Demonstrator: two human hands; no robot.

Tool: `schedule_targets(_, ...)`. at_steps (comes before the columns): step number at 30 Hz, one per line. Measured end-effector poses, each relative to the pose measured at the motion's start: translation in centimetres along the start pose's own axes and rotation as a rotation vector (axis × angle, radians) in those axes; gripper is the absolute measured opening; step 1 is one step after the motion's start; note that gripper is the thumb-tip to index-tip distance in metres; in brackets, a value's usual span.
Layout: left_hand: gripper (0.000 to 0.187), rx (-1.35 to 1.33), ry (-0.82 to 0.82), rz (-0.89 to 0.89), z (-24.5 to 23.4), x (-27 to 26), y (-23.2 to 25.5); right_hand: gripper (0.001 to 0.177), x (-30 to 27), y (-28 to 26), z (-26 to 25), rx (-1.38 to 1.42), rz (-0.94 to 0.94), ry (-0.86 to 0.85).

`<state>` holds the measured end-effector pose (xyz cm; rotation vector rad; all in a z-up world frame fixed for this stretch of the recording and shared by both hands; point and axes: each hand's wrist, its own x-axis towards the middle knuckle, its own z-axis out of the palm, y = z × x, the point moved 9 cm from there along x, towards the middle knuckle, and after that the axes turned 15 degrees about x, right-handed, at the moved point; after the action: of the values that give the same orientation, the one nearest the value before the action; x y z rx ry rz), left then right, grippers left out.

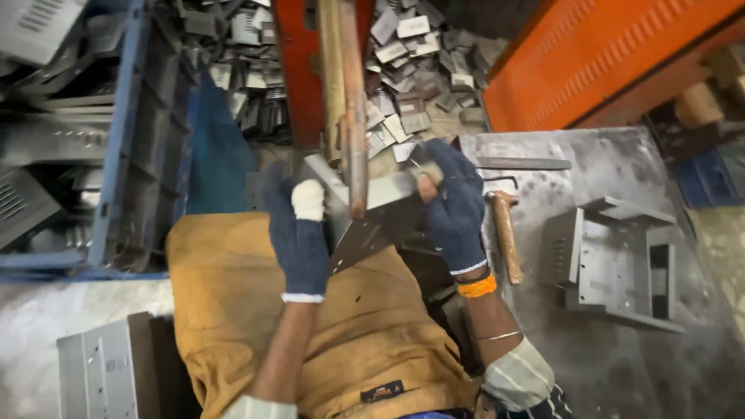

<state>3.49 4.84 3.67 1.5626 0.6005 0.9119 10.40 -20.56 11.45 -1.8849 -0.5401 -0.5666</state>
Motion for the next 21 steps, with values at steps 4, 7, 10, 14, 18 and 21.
schedule_targets(4,0.054,-0.047,-0.557,0.038,4.2,1.8,-1.0,0.029,2.6,-0.6,3.5,-0.131,0.116,-0.152)
schedule_targets(7,0.067,-0.276,-0.723,0.055,6.1,1.5,-2.1,0.041,4.9,-1.4,4.2,-0.168,0.187,-0.232)
schedule_targets(10,0.089,-0.33,-0.802,0.157,5.6,1.1,-0.3,0.042,5.8,-3.7,3.8,-0.274,0.0,-0.231)
schedule_targets(14,0.107,-0.267,-0.898,0.136,4.9,0.5,2.4,0.04,5.5,-7.4,3.1,-0.358,-0.268,-0.221)
schedule_targets(18,0.111,-0.28,-0.928,0.15,4.9,0.3,2.7,0.042,5.2,-8.0,2.9,-0.346,-0.318,-0.247)
schedule_targets(21,0.106,-0.307,-0.939,0.191,5.0,0.2,2.5,0.043,5.1,-8.0,3.1,-0.333,-0.315,-0.269)
